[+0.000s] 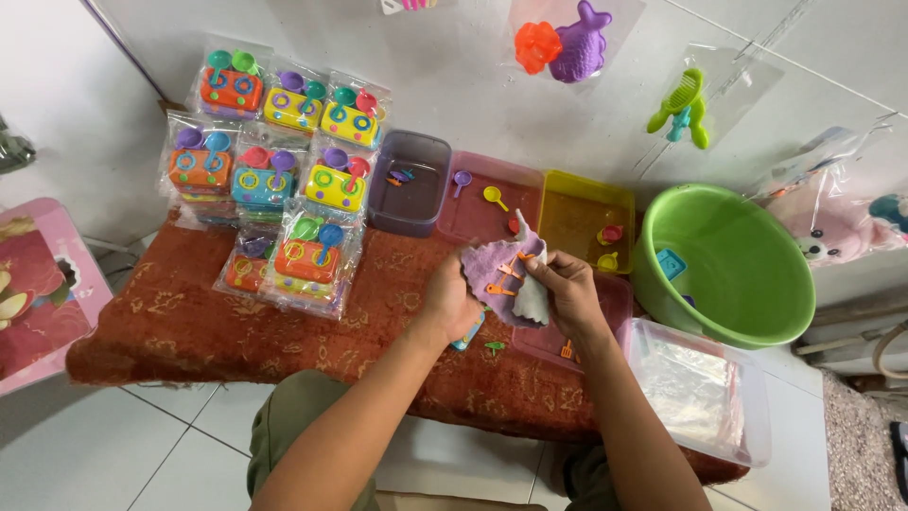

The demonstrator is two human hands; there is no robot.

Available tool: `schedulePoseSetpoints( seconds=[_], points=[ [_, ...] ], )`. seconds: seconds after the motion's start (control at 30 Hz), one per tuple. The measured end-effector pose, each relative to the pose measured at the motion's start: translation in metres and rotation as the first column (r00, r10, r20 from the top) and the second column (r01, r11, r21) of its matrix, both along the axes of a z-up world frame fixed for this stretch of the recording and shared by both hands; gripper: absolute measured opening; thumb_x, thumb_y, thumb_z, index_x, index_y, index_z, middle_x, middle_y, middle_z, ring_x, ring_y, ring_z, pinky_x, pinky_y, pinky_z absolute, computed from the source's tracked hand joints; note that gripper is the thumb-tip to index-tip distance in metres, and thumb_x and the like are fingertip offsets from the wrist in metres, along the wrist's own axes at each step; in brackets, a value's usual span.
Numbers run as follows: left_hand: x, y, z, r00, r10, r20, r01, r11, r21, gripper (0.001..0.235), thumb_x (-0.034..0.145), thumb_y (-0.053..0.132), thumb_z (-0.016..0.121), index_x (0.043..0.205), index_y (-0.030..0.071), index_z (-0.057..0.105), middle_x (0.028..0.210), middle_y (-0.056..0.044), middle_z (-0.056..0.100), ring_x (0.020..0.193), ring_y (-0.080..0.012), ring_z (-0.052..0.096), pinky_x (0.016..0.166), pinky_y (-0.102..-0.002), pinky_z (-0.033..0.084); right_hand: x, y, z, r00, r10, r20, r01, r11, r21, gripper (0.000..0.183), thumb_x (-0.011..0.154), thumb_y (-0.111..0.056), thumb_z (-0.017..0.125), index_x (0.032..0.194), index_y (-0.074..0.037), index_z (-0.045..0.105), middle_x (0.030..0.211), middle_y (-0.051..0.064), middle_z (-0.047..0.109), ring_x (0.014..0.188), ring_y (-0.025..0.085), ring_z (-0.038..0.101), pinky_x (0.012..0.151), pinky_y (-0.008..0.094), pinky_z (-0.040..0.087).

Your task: The person sits on the floor and wipes small plastic toy parts with a cloth. They then place the cleaned parts into clear plastic bags and seal them. The person handles multiple colorful toy components and packaging materials throughout the process.

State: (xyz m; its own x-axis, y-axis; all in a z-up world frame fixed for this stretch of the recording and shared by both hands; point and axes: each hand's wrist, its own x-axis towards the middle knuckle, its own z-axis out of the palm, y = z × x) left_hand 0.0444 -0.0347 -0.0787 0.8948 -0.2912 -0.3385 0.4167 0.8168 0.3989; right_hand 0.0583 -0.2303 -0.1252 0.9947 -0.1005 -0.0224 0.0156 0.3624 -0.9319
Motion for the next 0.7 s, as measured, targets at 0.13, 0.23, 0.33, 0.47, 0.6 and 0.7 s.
schedulePoseSetpoints(
  seconds=[0.13,0.23,0.33,0.47,0.6,0.7],
  points=[
    [-0.009,-0.004,0.012,0.983,-0.012,0.185,-0.043,0.955,0.294,0.051,0.086,0.007,0.073,0.136,0.005,0.063,0.091,-0.007,0.069,0.068,-0.0084,0.065,0.062,-0.022,0.06,-0.008,0.005,0.017,0.998,0.044,0.044,-0.04,0.994,-0.1,0.017,0.082,0.003,0.081,0.075,0.003,0.065,0.06,0.016,0.066,0.046,0.022,0.068,0.038,0.031,0.057],
    [-0.007,-0.01,-0.008,0.991,-0.012,0.136,-0.052,0.887,0.458,0.042,0.073,0.006,0.089,0.113,0.001,0.075,0.091,-0.015,0.074,0.078,-0.0278,0.075,0.063,-0.039,0.066,-0.016,0.01,0.026,0.975,0.135,0.174,-0.082,0.955,-0.285,0.016,0.078,0.004,0.084,0.072,0.002,0.07,0.073,0.012,0.065,0.063,0.014,0.065,0.051,0.023,0.053],
    [-0.008,-0.011,-0.004,0.963,0.046,0.267,-0.205,0.768,0.606,0.025,0.078,0.02,0.089,0.1,0.008,0.081,0.082,-0.005,0.076,0.074,-0.0104,0.07,0.059,-0.026,0.06,-0.014,0.011,0.016,0.991,0.104,0.081,-0.091,0.984,-0.154,0.02,0.093,-0.003,0.074,0.079,0.01,0.067,0.067,0.019,0.063,0.047,0.024,0.065,0.033,0.035,0.055],
    [-0.008,-0.007,0.002,0.947,0.132,0.294,-0.294,0.725,0.622,0.017,0.085,0.018,0.081,0.098,0.007,0.08,0.077,0.0,0.073,0.072,-0.0043,0.061,0.061,-0.022,0.053,-0.016,0.012,0.018,0.996,0.087,0.036,-0.084,0.994,-0.074,0.013,0.092,-0.001,0.07,0.094,0.012,0.069,0.077,0.015,0.066,0.06,0.019,0.068,0.047,0.029,0.059],
    [-0.001,-0.01,-0.011,0.94,0.142,0.309,-0.316,0.701,0.639,0.026,0.072,0.005,0.085,0.097,0.003,0.077,0.075,-0.004,0.069,0.069,-0.0088,0.062,0.062,-0.023,0.052,-0.027,0.023,0.041,0.998,0.031,0.06,-0.021,0.987,-0.161,0.016,0.085,0.004,0.077,0.097,0.015,0.071,0.074,0.015,0.066,0.059,0.017,0.068,0.049,0.026,0.057],
    [-0.005,-0.014,-0.012,0.934,0.132,0.332,-0.323,0.709,0.627,0.028,0.068,0.007,0.09,0.092,0.005,0.075,0.073,-0.003,0.067,0.068,-0.0087,0.064,0.06,-0.022,0.052,-0.026,0.026,0.033,0.996,0.01,0.087,0.01,0.974,-0.227,0.014,0.082,0.005,0.08,0.092,0.009,0.072,0.072,0.011,0.067,0.062,0.013,0.069,0.05,0.023,0.057]
  ],
)
